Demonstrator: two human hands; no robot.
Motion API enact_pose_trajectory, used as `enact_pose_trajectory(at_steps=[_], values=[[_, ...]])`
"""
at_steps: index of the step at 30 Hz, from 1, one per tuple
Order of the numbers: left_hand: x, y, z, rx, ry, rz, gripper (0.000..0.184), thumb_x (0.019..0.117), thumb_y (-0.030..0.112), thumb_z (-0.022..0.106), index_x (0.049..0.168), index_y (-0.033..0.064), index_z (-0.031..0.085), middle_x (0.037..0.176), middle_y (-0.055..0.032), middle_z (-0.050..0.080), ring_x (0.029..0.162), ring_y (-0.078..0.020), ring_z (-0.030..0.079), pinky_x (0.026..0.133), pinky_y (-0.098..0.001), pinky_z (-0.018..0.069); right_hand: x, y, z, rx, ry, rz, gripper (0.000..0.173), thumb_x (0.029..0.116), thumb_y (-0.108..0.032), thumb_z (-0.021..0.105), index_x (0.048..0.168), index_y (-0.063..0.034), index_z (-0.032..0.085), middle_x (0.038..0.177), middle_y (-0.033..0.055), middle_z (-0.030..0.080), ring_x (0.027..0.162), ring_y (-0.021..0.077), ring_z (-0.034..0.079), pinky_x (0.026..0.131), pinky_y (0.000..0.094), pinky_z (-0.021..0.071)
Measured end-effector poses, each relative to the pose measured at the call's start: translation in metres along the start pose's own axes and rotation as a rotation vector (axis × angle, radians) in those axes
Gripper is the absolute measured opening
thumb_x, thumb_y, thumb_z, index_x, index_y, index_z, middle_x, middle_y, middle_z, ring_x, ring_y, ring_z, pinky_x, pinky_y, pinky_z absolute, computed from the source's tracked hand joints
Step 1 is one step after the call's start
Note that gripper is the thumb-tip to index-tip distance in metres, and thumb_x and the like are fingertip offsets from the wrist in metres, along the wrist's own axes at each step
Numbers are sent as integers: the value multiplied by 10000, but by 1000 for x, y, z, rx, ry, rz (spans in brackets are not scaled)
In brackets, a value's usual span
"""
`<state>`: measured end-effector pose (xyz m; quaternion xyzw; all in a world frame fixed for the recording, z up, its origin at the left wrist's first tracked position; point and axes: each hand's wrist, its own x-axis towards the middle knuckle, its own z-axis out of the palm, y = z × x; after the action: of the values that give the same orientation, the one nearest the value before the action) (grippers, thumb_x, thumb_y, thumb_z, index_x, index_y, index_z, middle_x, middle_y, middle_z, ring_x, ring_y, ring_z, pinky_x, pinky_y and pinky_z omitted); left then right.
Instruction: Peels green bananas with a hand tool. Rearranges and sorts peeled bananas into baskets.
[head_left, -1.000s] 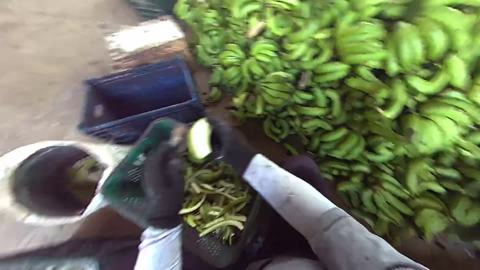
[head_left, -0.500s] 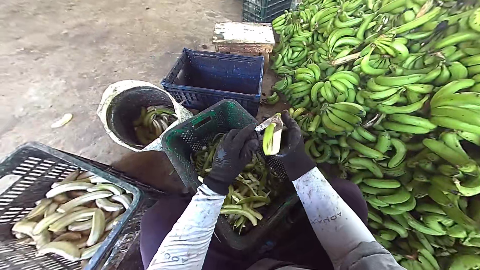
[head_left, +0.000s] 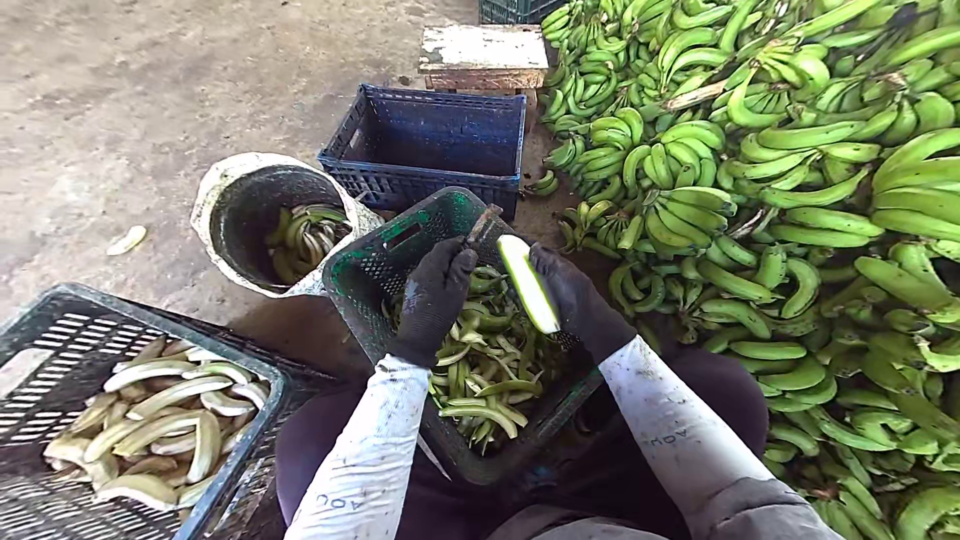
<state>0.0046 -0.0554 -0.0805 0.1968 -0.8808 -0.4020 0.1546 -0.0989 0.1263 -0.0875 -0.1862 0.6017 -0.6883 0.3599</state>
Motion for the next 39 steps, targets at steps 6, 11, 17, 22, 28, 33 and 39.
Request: enact_pose_trajectory(at_steps=[6, 11, 17, 22, 28, 33, 39], values=[[-18, -6, 16, 217, 10, 494, 494, 1016, 417, 557, 1377, 88, 632, 1115, -165, 690, 1026, -337, 669, 880, -533, 551, 13, 2, -15, 612, 289, 65, 344, 1087, -352, 345, 1057, -113, 590, 868, 62, 653, 763, 169, 659, 667, 358, 572], [-23, -9, 24, 384, 105, 771, 404, 974, 455, 614, 1273, 207, 725, 1045, -121, 701, 1000, -333, 659, 870, -497, 525, 15, 8, -27, 568, 129, 26, 475, 1106, -437, 267, 1209, -91, 576, 982, 113, 691, 797, 188, 691, 679, 341, 597], [-16, -11, 16, 333, 59, 455, 465, 983, 414, 645, 1361, 145, 658, 1086, -183, 675, 1000, -399, 654, 807, -553, 546, 3, 4, -9, -151, 159, -65, 460, 1121, -340, 302, 1490, -141, 491, 1341, 34, 615, 1158, 63, 600, 1005, 273, 497], [-7, -8, 2, 206, -4, 86, 437, 1060, 379, 544, 1386, 96, 610, 1139, -220, 678, 1024, -399, 673, 880, -607, 533, -3, 9, -2, -305, 94, -96, 419, 1103, -385, 366, 1386, -168, 587, 1246, 26, 649, 1088, 78, 620, 939, 316, 526], [-22, -7, -6, -103, -91, -53, 439, 1099, 456, 398, 1349, 143, 578, 973, -135, 666, 751, -256, 638, 665, -473, 539, 16, 9, -7, 511, 216, 233, 472, 1089, -470, 279, 1153, -137, 608, 812, 75, 653, 628, 176, 637, 529, 333, 559], [-30, -17, 27, 247, 59, 562, 484, 1008, 427, 556, 1340, 91, 661, 1113, -174, 696, 1044, -353, 669, 917, -555, 532, 22, 18, -28, 853, 241, 150, 426, 1074, -434, 322, 1025, -109, 593, 809, 64, 653, 693, 157, 663, 620, 327, 588], [-38, -10, 49, 310, 54, 597, 445, 947, 420, 664, 1316, 172, 694, 1044, -148, 684, 953, -355, 667, 741, -510, 548, 20, 20, -24, 612, 234, 176, 394, 1092, -331, 312, 962, -81, 588, 728, 49, 626, 604, 124, 627, 549, 269, 557]])
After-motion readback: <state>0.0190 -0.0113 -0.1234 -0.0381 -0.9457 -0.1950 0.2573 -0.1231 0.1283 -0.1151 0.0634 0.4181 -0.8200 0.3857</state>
